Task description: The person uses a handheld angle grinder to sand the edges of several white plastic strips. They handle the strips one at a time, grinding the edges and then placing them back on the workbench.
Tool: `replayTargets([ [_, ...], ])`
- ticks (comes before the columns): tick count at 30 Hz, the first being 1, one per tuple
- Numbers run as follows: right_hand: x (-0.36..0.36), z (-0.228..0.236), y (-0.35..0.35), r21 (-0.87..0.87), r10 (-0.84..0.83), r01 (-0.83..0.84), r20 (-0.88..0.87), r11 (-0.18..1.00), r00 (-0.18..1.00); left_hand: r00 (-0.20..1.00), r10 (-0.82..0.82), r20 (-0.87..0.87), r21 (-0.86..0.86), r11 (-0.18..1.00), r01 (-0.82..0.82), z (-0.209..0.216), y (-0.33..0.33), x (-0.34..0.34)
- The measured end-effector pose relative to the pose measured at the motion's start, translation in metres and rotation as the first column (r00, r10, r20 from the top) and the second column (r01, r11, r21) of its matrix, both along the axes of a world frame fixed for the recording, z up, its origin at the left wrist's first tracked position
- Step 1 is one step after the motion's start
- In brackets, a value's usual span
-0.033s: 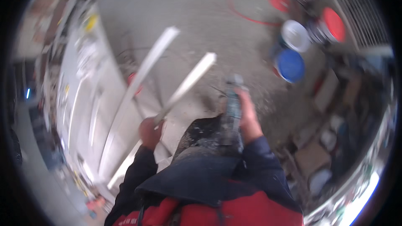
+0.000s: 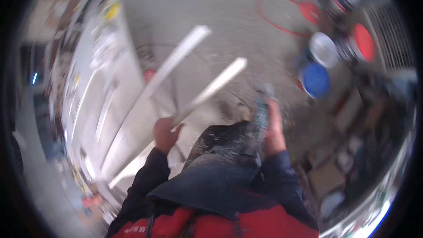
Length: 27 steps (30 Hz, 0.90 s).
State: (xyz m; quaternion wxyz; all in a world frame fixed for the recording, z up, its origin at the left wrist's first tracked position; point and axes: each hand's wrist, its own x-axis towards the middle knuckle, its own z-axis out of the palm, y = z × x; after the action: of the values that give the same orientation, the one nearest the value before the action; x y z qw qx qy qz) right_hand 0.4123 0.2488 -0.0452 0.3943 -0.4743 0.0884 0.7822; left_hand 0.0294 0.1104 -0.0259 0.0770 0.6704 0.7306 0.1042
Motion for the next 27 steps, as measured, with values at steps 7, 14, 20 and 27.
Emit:
replayTargets([
  [7,0.04,0.011,-0.032,0.462,-0.085,-0.425,0.748,0.778,0.658,0.468,0.856,0.219,0.298,0.398,-0.867,0.036,-0.123,-0.067],
  [14,0.02,0.01,-0.027,0.527,-0.114,-0.479,0.747,0.702,0.655,-0.599,0.246,0.762,-0.475,-0.416,-0.775,0.009,-0.238,-0.164],
  [20,0.001,0.01,-0.019,0.571,-0.128,-0.481,0.722,0.665,0.68,-0.675,0.349,0.65,-0.493,-0.483,-0.724,-0.025,-0.229,-0.201],
  [27,0.019,0.009,-0.033,0.586,-0.16,-0.445,0.708,0.677,0.688,-0.669,0.211,0.713,-0.55,-0.423,-0.72,-0.03,-0.25,-0.205],
])
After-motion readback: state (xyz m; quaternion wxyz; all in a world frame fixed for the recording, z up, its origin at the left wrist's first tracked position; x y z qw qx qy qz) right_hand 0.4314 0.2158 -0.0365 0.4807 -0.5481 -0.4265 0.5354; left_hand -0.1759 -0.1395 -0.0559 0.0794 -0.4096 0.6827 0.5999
